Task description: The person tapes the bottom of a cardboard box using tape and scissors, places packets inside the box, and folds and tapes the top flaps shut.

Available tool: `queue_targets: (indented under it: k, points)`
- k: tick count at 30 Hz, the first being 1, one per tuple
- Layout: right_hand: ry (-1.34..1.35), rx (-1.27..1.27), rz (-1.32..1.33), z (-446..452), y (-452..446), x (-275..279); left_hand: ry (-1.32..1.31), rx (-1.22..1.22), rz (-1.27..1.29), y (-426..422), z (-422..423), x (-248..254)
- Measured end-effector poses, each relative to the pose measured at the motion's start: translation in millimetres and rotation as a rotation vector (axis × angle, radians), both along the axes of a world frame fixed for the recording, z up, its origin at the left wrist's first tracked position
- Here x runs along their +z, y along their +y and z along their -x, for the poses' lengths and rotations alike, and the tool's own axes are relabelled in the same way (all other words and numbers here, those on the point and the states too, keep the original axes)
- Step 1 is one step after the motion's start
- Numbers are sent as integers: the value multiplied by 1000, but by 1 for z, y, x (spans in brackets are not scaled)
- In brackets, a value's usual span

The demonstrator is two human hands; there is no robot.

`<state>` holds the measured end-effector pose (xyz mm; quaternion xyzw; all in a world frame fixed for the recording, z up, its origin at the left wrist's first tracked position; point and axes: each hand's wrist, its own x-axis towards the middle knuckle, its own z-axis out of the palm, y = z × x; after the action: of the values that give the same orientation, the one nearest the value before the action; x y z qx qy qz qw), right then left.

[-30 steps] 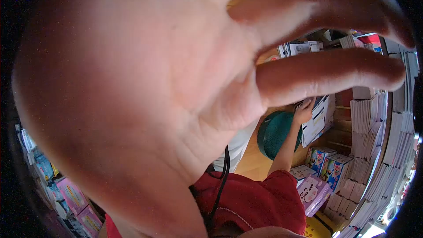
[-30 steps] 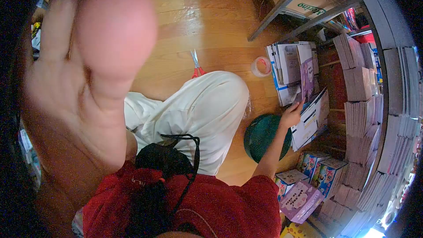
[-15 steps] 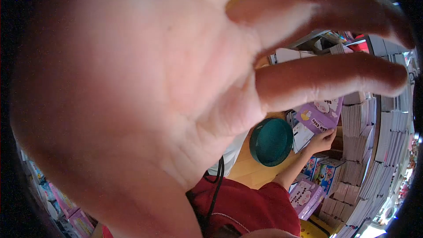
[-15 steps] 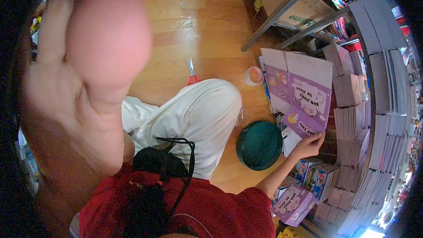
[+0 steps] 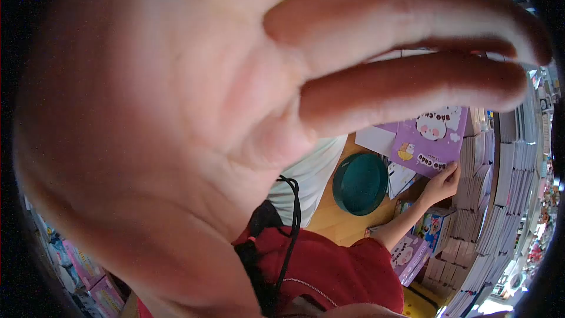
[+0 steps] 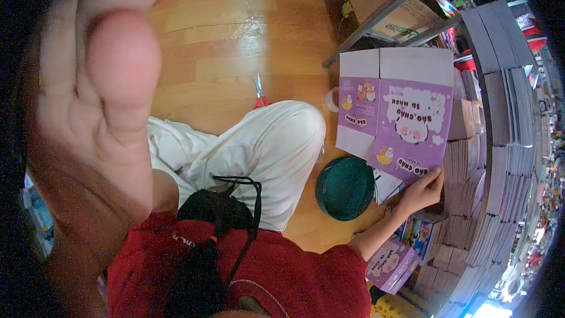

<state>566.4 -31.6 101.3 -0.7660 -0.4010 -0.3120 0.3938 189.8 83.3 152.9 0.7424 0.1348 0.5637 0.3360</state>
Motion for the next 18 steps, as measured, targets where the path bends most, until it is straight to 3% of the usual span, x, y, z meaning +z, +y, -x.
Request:
queue_targets:
  k: [5,10,14,18]
  points:
    - [-42,100,-21,14,2,22,-145,-60,40,-3,12,25]
    - [-124,101,14,34,6,34,-283,-137,243,3,16,25]
    - [-125,128,-13,40,3,38,-5,-116,506,29,-6,-37]
    - [-229,113,-113,62,4,55,181,-20,531,45,-36,-108]
